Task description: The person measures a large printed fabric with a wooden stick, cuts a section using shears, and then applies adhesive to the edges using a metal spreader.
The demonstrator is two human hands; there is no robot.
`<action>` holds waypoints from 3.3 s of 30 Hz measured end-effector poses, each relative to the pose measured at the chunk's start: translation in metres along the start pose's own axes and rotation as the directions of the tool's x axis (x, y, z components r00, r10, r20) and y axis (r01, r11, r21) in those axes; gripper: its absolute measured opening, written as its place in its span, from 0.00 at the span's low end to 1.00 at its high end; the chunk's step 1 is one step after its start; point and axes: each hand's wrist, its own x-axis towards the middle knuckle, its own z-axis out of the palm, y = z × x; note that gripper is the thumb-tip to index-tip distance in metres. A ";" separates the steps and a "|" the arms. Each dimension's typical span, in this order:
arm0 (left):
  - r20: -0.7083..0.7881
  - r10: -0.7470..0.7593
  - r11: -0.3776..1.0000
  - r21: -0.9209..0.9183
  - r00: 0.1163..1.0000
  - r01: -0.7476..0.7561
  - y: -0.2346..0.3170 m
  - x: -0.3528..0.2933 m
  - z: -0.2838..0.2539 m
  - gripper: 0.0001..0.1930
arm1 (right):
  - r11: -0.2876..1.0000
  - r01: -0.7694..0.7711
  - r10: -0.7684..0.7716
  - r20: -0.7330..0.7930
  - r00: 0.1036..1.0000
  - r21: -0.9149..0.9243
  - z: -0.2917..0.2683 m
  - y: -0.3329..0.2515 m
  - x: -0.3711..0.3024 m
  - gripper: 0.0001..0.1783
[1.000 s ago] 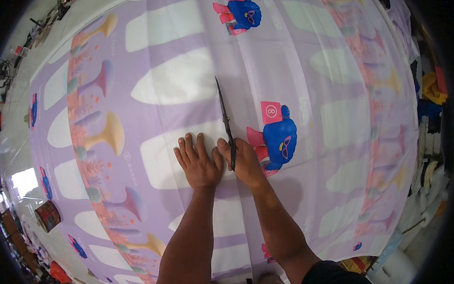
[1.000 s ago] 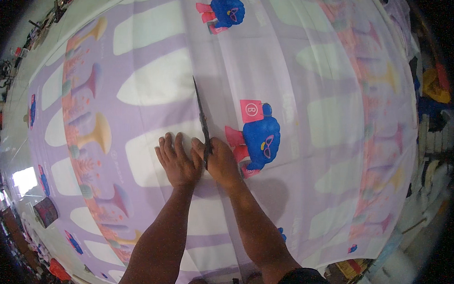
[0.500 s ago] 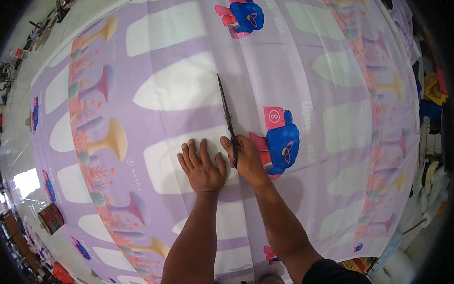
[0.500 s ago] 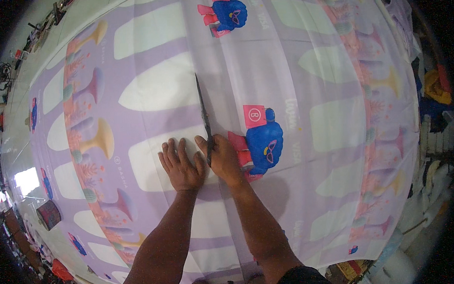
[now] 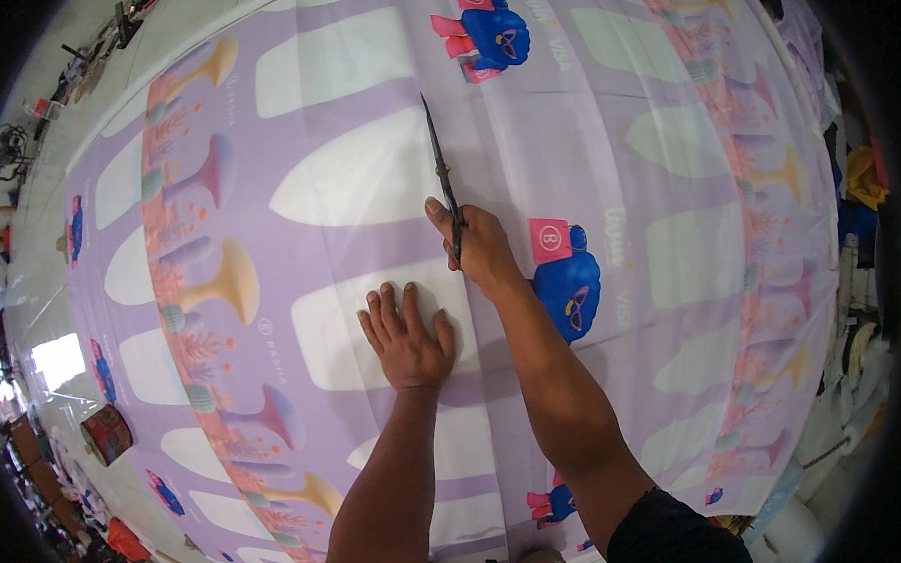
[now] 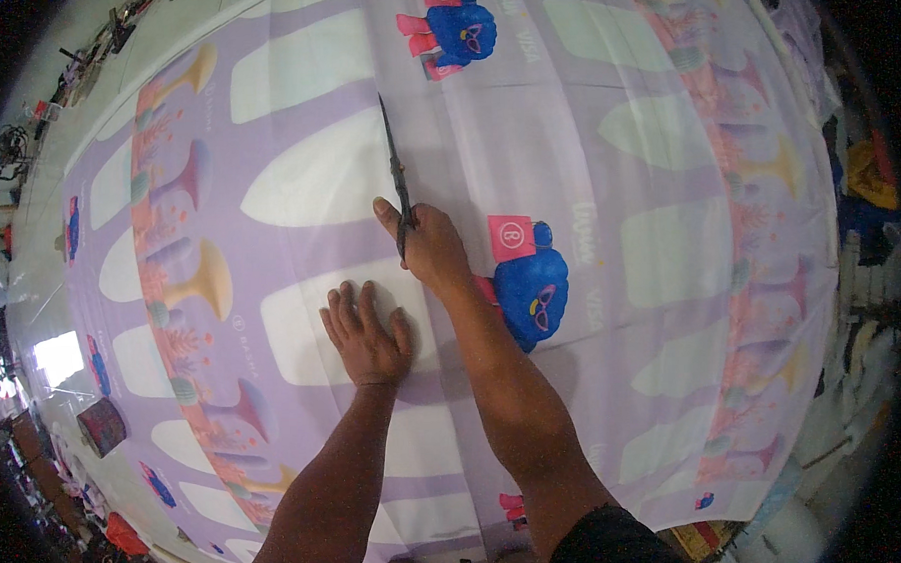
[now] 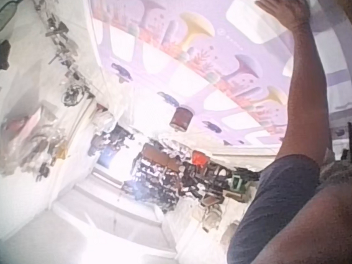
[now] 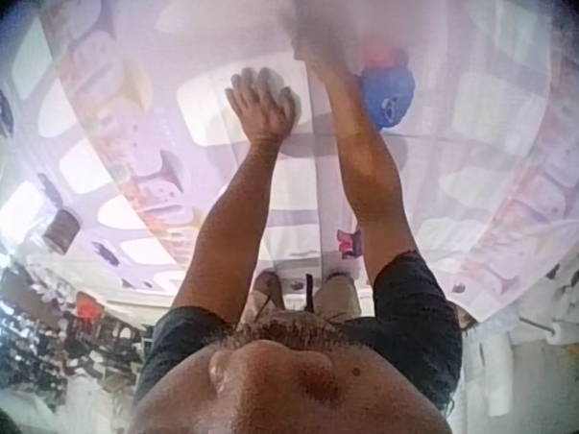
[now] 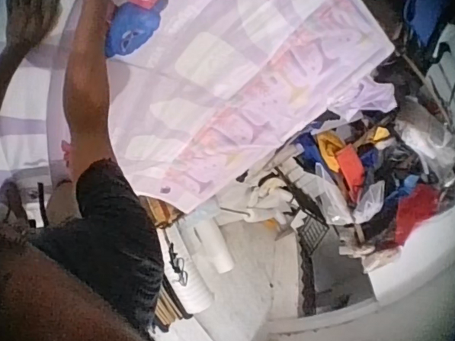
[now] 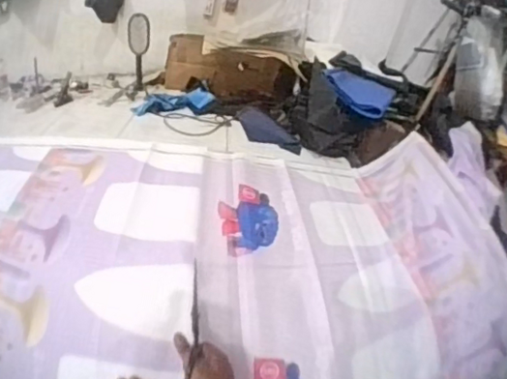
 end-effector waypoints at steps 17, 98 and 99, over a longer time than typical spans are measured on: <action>0.036 -0.006 1.000 0.001 0.999 0.006 0.002 0.001 -0.002 0.29 | 0.999 0.034 -0.034 -0.002 0.999 -0.030 0.004 -0.036 0.060 0.31; 0.092 0.007 1.000 -0.008 0.996 -0.006 -0.001 0.001 -0.003 0.30 | 0.902 0.377 -0.395 -0.050 0.917 -0.208 -0.008 -0.176 0.281 0.40; 0.090 0.003 1.000 -0.011 0.996 -0.002 -0.001 0.000 -0.002 0.30 | 0.912 0.404 -0.408 -0.060 0.911 -0.066 -0.023 -0.159 0.252 0.37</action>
